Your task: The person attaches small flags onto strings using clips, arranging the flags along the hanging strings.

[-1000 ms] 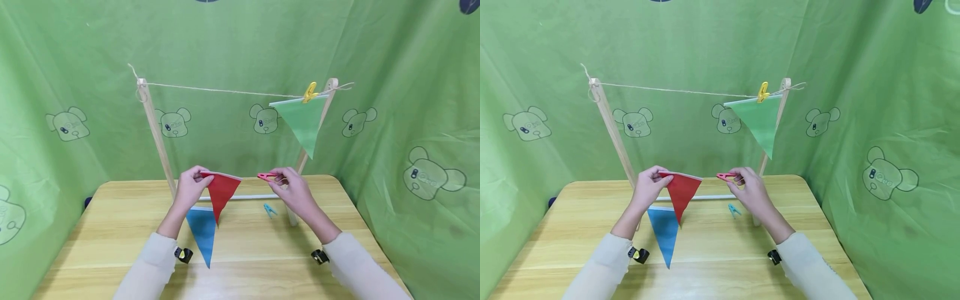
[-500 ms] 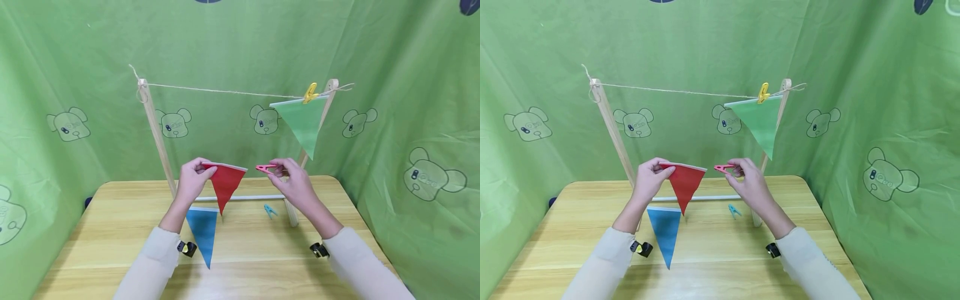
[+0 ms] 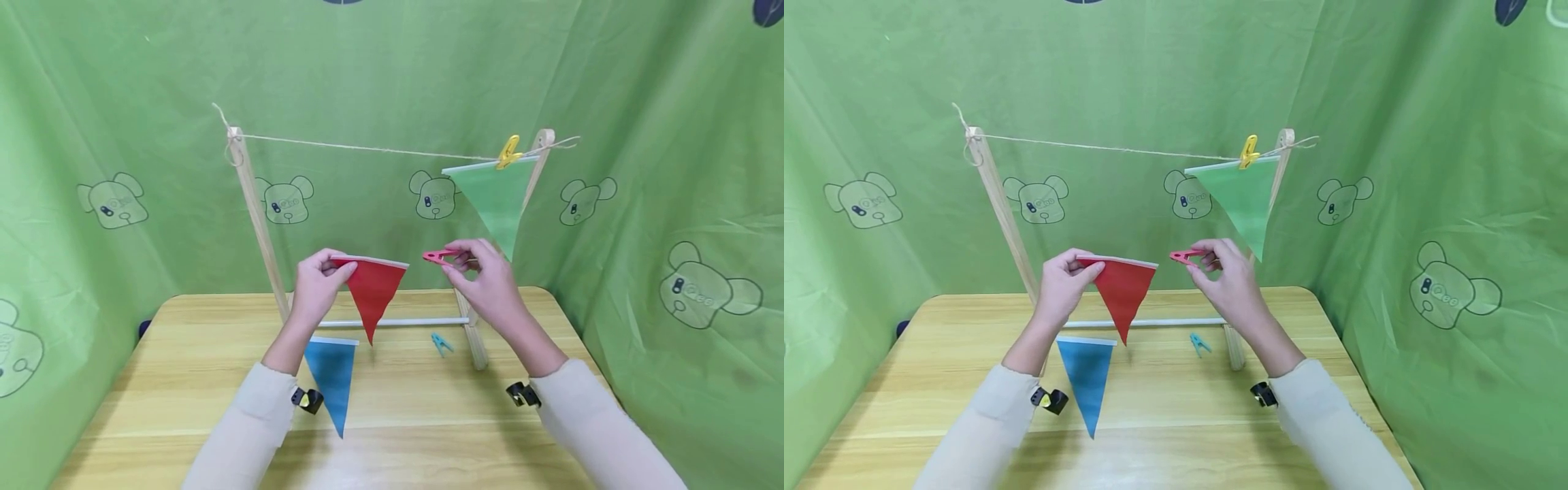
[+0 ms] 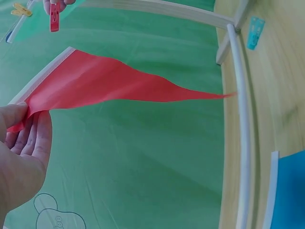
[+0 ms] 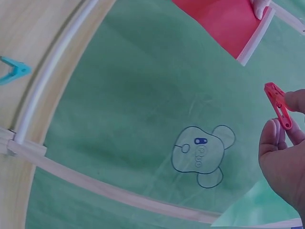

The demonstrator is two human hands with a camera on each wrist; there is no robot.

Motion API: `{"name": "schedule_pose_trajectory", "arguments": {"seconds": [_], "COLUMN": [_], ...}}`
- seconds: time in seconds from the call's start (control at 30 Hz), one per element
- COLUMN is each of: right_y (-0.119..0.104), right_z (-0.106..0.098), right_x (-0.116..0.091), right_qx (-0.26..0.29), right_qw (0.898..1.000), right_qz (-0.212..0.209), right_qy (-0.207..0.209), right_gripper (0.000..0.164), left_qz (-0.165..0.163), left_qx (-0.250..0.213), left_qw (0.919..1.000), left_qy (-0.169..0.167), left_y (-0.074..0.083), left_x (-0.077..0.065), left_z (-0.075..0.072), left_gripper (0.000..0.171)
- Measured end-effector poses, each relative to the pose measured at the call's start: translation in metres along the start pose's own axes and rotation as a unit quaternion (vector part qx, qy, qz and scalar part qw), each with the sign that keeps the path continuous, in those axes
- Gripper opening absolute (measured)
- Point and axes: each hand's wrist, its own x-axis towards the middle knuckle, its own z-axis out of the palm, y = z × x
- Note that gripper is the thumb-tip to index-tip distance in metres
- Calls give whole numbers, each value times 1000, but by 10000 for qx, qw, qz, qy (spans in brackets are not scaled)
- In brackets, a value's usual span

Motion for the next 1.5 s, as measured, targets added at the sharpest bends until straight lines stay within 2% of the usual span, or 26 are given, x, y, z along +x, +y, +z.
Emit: {"name": "schedule_pose_trajectory", "arguments": {"seconds": [0.37, 0.63, 0.97, 1.23, 1.5], "right_y": [-13, -25, -42, -56, -69], "right_z": [-9, -18, -26, -31, -38], "right_x": [17, 26, 39, 49, 60], "right_qx": [225, 166, 424, 437, 426], "right_qw": [9996, 9990, 9966, 9963, 9945], "right_qz": [-97, -300, -564, -597, -857], "right_qy": [168, 300, 432, 428, 435], "right_gripper": [35, 33, 35, 37, 35], "left_qz": [98, 148, 260, 420, 514], "left_qx": [-31, -127, -203, -307, -356], "left_qw": [9999, 9997, 9992, 9983, 9975], "left_qy": [117, 142, 229, 255, 335], "left_y": [19, 26, 36, 43, 51], "left_x": [9, 11, 17, 21, 25], "left_z": [2, 5, 7, 10, 14], "left_gripper": [20, 20, 18, 16, 17]}}
